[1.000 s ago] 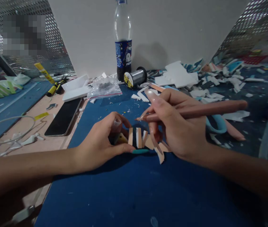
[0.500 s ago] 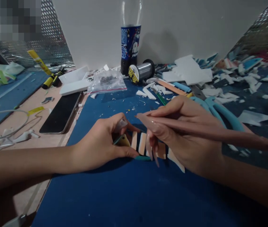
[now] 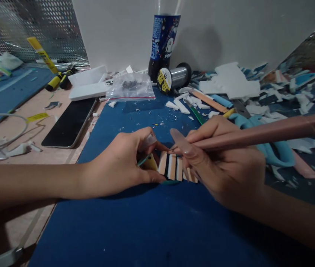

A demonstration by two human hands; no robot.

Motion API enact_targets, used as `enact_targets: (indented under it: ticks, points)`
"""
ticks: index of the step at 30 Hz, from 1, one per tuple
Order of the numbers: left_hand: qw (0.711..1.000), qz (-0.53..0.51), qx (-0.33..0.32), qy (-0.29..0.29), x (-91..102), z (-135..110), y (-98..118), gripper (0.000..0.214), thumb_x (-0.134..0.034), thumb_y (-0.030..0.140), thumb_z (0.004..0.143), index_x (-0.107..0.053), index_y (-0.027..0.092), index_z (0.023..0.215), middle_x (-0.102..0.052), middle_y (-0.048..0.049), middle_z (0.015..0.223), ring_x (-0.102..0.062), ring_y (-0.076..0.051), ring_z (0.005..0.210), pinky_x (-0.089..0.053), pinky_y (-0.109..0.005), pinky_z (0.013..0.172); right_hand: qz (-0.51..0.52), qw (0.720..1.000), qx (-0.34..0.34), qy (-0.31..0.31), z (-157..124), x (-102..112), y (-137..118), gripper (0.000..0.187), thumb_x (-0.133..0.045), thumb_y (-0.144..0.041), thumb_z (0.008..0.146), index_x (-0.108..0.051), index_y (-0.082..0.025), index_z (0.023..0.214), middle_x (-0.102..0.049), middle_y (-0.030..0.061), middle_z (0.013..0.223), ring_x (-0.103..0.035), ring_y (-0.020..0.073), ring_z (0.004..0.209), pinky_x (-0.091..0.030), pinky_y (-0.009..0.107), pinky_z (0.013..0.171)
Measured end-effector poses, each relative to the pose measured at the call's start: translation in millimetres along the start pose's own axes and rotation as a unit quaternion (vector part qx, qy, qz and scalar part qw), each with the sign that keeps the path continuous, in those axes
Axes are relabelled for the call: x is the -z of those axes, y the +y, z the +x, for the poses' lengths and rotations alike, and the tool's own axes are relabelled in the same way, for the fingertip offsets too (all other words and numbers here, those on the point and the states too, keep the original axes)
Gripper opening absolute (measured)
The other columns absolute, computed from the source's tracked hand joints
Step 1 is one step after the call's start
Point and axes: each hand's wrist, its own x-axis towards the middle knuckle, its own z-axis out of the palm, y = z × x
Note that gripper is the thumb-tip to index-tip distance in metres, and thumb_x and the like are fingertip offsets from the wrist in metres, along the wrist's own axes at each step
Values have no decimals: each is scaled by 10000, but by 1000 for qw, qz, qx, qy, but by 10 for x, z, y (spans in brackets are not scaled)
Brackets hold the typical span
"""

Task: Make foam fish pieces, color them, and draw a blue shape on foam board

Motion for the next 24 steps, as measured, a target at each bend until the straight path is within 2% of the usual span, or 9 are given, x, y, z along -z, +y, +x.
enact_targets:
  ticks: [6,11,16,21,24]
  points:
    - [1000,-18,-3,-3,-18,2,-38,355,-788,218,617,-486,174,799,-603,28,739,-586,-110,625,-444,-204,491,14,999,-18,-26,3,-14,18,133,-549,-252,873,-531,-211,747,-533,-17,709,-477,67,491,-381,242,430]
    - [1000,-6,-11,-2,-10,-2,-50,316,-765,228,644,-498,173,805,-602,16,776,-567,-106,617,-442,-217,498,37,998,-23,-45,8,-10,15,112,-545,-218,874,-518,-205,766,-504,-31,696,-493,60,516,-382,221,444]
    - [1000,7,-5,4,-9,-16,-60,307,-762,260,642,-513,177,800,-601,4,796,-561,-106,607,-446,-223,503,37,996,-42,-68,38,-15,22,156,-541,-270,875,-510,-199,740,-502,-18,682,-508,83,527,-396,244,456]
    - [1000,6,-2,-3,-8,-9,-33,317,-766,249,640,-518,176,823,-589,22,708,-574,-121,612,-453,-226,504,23,999,-20,-34,14,-14,29,151,-535,-247,878,-492,-211,738,-519,-11,708,-514,84,538,-393,245,457]
    - [1000,10,2,-3,-6,-6,-28,315,-766,254,641,-518,175,818,-586,24,686,-570,-119,593,-452,-225,493,13,999,-30,-30,-8,-12,17,155,-535,-253,877,-494,-213,733,-515,-11,694,-505,85,517,-390,252,449]
